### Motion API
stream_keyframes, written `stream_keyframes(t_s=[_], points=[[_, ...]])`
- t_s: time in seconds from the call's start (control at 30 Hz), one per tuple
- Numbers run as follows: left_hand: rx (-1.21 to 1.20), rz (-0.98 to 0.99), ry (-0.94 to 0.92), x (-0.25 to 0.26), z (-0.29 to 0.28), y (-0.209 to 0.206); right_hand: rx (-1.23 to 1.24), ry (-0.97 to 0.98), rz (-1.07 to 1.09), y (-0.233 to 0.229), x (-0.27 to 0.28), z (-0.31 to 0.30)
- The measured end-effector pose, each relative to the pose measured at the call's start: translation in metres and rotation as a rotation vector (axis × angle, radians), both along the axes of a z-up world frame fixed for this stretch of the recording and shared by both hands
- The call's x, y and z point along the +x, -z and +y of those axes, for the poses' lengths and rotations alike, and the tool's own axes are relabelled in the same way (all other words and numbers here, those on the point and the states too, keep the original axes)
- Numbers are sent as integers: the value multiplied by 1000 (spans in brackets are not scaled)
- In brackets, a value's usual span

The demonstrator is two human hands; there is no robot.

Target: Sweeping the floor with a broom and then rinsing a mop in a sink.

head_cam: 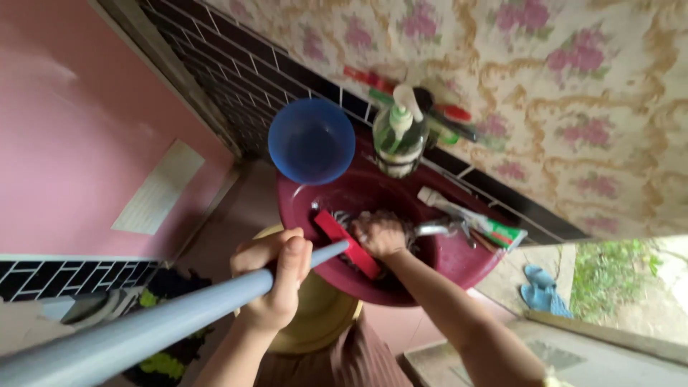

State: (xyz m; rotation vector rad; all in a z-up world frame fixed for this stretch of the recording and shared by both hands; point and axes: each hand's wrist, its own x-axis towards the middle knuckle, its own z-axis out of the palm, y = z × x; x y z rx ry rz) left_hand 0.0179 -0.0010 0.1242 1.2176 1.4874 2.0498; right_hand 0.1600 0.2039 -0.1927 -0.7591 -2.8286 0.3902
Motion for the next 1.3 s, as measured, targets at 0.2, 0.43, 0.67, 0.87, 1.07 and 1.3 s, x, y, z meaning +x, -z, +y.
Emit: stream_keyframes(t_s=[0.2, 0.43, 0.67, 0.87, 1.07, 1.3], points=[[-26, -178, 36, -5, -7, 3, -124, 89, -287, 2, -14, 14], [102, -161, 177, -7, -41, -13, -210, -83, 239, -99, 40, -8], [121, -199, 423, -19, -38, -10, -55, 191, -263, -104, 42, -22], [37, 99, 323, -16, -18, -17, 245, -2, 23, -64, 22, -9], [-4, 8, 249, -30, -7, 7, 132, -20, -193, -5, -12, 22], [-27, -60, 223, -29, -22, -14, 299, -127, 268, -13, -25, 26]])
